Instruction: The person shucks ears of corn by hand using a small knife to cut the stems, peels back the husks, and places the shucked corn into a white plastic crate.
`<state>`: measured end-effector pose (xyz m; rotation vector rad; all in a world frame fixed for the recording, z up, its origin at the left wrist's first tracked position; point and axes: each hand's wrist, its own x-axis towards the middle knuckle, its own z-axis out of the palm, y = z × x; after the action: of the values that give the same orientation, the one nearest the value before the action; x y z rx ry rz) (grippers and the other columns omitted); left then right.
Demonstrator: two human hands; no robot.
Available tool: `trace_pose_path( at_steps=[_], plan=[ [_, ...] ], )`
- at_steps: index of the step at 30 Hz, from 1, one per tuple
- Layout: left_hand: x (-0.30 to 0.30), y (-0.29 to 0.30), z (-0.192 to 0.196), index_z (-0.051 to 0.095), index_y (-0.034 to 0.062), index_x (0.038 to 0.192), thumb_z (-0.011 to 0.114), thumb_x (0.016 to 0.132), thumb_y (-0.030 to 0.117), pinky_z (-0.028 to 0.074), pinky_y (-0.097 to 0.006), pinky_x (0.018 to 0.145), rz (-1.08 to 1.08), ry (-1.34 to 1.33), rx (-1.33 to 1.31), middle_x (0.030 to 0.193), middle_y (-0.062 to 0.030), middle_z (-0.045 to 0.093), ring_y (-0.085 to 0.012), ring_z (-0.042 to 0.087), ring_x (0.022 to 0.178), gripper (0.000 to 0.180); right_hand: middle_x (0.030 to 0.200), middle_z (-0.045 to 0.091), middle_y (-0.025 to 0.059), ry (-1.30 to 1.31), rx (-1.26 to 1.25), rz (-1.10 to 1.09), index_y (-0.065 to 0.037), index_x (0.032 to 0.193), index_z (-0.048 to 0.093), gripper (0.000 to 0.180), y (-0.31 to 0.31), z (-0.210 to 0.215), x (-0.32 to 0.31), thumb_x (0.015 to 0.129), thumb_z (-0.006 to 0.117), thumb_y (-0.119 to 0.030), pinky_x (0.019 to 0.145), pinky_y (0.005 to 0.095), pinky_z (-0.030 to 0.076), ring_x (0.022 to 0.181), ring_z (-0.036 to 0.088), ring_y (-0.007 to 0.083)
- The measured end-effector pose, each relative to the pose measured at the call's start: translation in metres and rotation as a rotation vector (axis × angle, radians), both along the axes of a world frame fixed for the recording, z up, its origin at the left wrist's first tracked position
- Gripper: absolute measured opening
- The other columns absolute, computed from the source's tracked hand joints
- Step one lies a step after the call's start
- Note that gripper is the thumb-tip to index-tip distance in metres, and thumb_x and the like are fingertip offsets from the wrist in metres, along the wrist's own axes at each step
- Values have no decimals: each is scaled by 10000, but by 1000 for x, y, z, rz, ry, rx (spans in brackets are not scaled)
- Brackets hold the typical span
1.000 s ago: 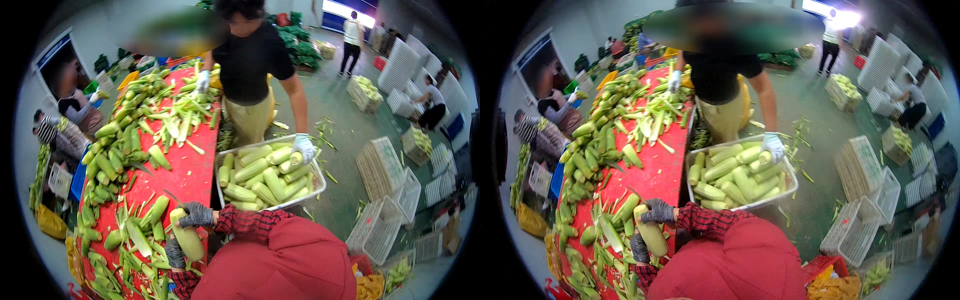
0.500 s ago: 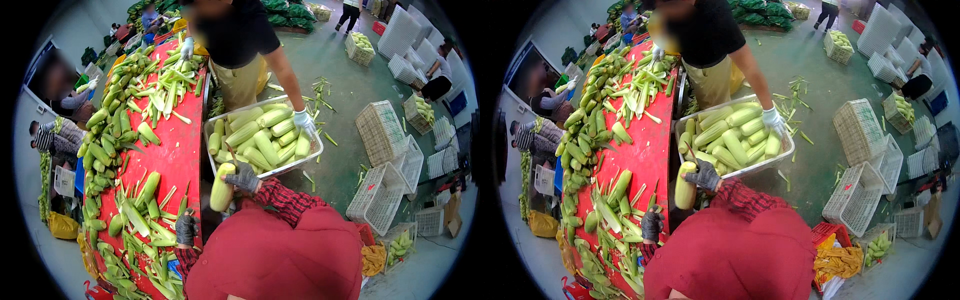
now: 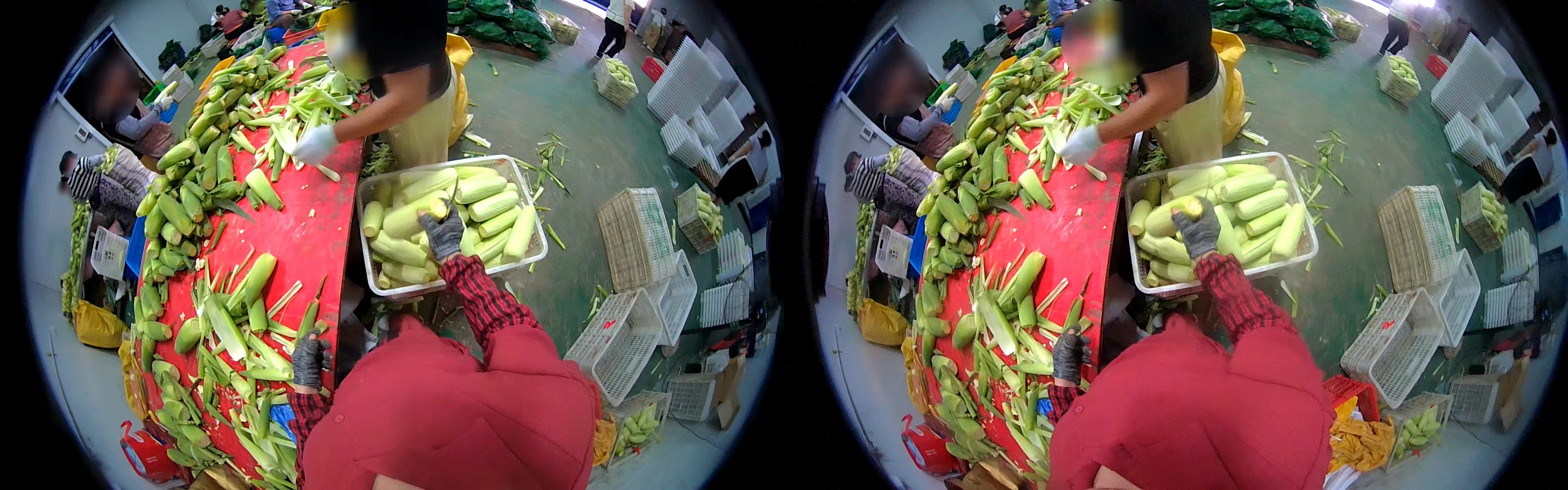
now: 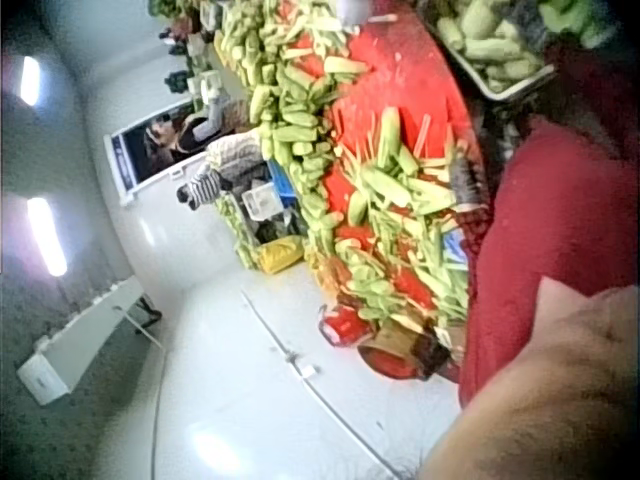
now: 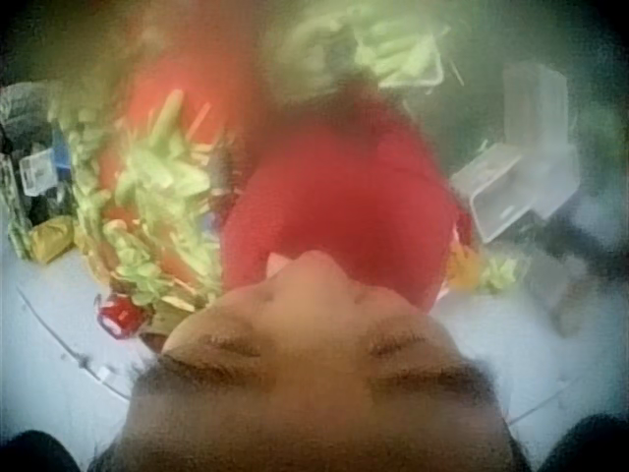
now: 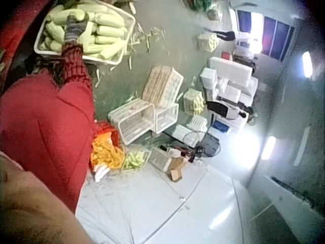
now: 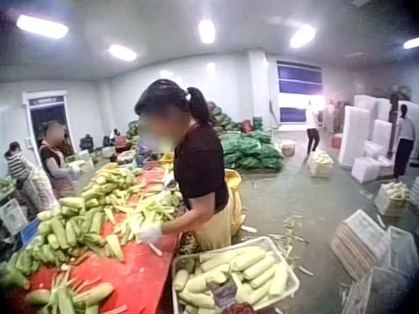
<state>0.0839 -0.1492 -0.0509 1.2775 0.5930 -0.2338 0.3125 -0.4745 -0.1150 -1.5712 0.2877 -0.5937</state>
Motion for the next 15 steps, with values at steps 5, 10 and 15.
trace_pose_path(
  at_steps=[5,10,15],
  plan=[
    [-11,7,-8,497,82,1136,530,872,338,420,-265,420,43,9,-65,724,-59,574,-150,518,491,369,1003,593,161,222,58,-30,-32,1083,520,562,32,-18,54,645,749,-300,811,356,453,917,575,293],
    [-21,20,-4,493,58,1131,543,866,340,430,-274,426,162,-18,5,729,-68,571,-156,533,509,390,1032,593,211,570,-542,245,2,1090,546,588,50,-90,49,659,680,-375,859,346,436,987,562,323],
    [-38,41,-15,473,46,1148,545,867,262,425,-237,412,307,39,-80,722,-74,563,-139,532,511,361,901,638,173,553,-474,369,0,1005,587,416,72,-46,17,731,655,-304,789,346,469,837,612,295]
  ],
)
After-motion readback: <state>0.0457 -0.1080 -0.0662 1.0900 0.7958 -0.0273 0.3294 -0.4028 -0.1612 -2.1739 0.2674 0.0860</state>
